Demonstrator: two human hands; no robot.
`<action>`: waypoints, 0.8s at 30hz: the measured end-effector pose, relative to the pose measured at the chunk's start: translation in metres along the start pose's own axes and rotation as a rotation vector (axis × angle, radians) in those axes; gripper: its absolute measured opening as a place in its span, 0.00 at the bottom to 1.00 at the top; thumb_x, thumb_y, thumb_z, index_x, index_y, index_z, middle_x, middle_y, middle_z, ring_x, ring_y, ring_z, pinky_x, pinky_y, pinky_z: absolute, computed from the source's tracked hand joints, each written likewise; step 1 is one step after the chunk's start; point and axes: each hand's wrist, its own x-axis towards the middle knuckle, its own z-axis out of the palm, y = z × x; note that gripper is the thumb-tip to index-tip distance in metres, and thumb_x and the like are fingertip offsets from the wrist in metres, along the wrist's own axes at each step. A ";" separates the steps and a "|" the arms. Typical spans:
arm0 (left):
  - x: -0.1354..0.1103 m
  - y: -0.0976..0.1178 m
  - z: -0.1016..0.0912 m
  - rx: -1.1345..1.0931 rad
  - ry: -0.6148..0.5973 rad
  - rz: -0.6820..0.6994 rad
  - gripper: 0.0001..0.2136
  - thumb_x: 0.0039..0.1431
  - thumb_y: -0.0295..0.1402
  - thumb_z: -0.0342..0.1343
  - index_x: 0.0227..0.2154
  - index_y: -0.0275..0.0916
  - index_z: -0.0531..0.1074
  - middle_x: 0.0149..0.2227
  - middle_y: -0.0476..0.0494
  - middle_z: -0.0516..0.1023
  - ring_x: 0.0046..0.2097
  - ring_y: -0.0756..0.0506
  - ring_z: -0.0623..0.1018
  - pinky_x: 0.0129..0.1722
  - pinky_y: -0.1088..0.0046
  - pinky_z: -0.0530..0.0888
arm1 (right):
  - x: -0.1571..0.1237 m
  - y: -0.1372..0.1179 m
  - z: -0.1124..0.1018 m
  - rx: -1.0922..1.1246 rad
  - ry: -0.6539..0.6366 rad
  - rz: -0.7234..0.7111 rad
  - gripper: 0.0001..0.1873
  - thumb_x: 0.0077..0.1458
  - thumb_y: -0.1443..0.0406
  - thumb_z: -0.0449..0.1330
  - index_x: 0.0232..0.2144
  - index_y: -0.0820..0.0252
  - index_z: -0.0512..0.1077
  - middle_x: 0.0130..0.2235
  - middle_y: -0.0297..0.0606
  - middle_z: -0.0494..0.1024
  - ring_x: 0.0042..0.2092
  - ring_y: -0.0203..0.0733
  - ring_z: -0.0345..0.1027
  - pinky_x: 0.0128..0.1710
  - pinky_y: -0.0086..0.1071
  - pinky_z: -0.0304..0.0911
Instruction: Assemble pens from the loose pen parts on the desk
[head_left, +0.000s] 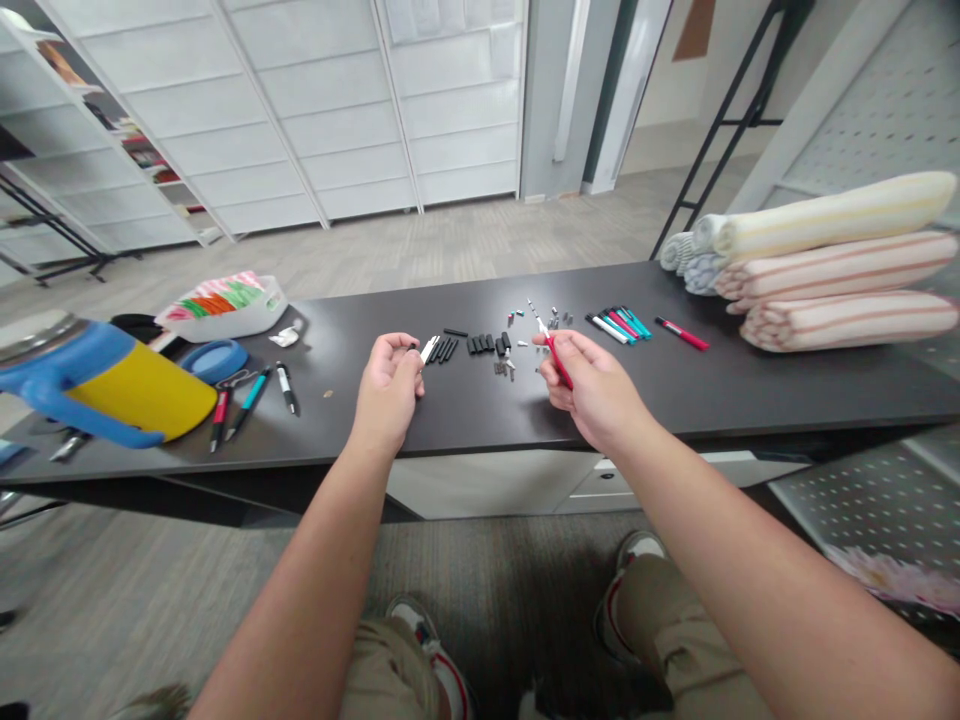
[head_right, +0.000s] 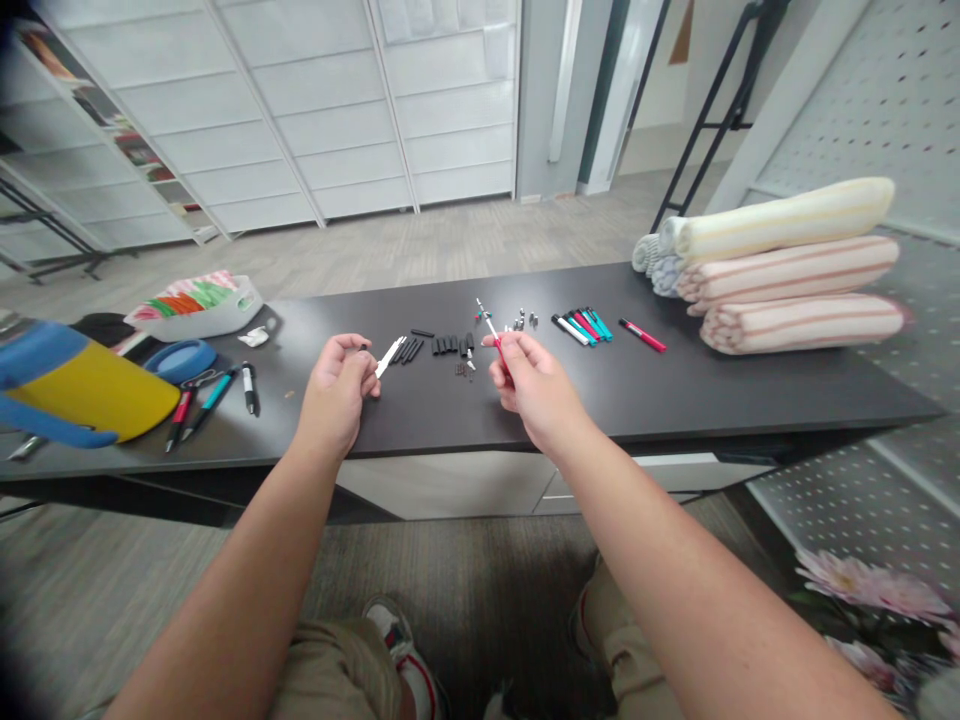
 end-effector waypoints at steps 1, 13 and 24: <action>0.000 -0.001 -0.001 0.004 0.022 0.015 0.08 0.65 0.34 0.56 0.45 0.44 0.66 0.28 0.57 0.64 0.24 0.53 0.64 0.27 0.77 0.69 | 0.000 0.001 0.000 0.000 -0.014 -0.003 0.21 0.63 0.44 0.63 0.44 0.52 0.71 0.26 0.26 0.62 0.22 0.32 0.43 0.22 0.30 0.39; 0.000 -0.001 0.001 0.155 -0.184 0.067 0.13 0.70 0.43 0.58 0.51 0.42 0.72 0.38 0.47 0.78 0.34 0.51 0.74 0.36 0.75 0.72 | -0.003 0.009 0.003 -0.458 -0.085 -0.183 0.18 0.66 0.49 0.62 0.47 0.55 0.76 0.27 0.27 0.66 0.28 0.36 0.57 0.28 0.32 0.53; 0.000 0.001 0.004 -0.054 -0.128 0.025 0.18 0.69 0.50 0.58 0.46 0.45 0.60 0.46 0.38 0.86 0.42 0.46 0.82 0.42 0.69 0.76 | -0.004 0.009 0.006 -0.548 -0.100 -0.211 0.17 0.67 0.51 0.61 0.49 0.56 0.76 0.28 0.29 0.69 0.29 0.38 0.60 0.31 0.33 0.55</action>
